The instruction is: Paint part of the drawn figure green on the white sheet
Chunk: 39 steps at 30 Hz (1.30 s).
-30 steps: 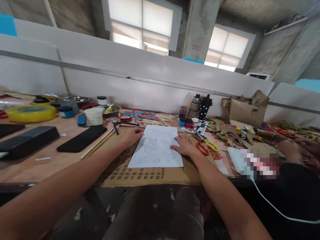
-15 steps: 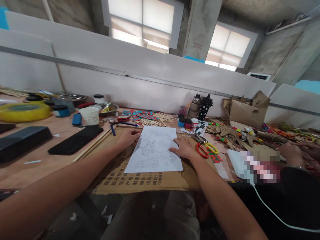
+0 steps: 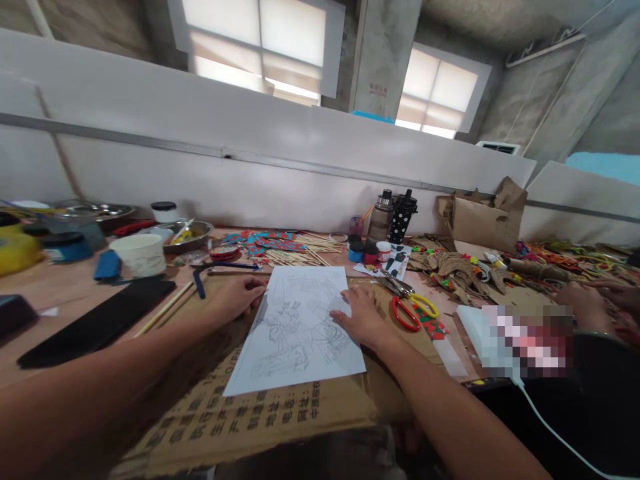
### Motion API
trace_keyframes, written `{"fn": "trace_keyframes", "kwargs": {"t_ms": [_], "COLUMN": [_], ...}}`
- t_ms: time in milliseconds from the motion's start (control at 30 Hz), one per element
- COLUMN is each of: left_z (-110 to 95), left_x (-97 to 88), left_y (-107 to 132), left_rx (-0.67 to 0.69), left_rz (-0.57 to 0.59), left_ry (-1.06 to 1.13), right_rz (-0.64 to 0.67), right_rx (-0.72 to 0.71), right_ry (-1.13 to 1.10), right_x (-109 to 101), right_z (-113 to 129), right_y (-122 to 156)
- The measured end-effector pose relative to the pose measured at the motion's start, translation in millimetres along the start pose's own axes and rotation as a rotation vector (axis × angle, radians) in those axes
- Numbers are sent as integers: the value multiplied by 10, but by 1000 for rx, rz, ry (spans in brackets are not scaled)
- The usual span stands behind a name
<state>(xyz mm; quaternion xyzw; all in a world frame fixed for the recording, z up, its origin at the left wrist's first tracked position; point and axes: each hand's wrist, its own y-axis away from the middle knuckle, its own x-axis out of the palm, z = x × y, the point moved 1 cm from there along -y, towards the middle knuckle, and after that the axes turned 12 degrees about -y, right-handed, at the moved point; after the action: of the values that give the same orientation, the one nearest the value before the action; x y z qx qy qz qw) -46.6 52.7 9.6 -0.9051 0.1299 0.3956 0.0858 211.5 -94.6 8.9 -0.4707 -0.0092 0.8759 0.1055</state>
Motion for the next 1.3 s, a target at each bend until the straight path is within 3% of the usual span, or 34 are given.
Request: {"fn": "trace_keyframes", "kwargs": {"t_ms": [133, 333, 700, 1067, 1300], "left_z": [-25, 29, -16, -154, -199], "left_x": [-10, 13, -13, -70, -44], "left_y": [-14, 13, 30, 20, 58], "left_rx": [84, 74, 86, 55, 19], "left_rz": [-42, -34, -51, -68, -78], "left_ry": [-87, -135, -142, -225, -228], "right_rz": [-86, -13, -29, -37, -45], "right_rx": [-16, 8, 77, -60, -247], "right_ry": [-51, -52, -91, -189, -274], "right_x": [66, 162, 55, 4, 22], "right_z": [71, 74, 232, 398, 287], "right_y": [52, 123, 151, 178, 180]}}
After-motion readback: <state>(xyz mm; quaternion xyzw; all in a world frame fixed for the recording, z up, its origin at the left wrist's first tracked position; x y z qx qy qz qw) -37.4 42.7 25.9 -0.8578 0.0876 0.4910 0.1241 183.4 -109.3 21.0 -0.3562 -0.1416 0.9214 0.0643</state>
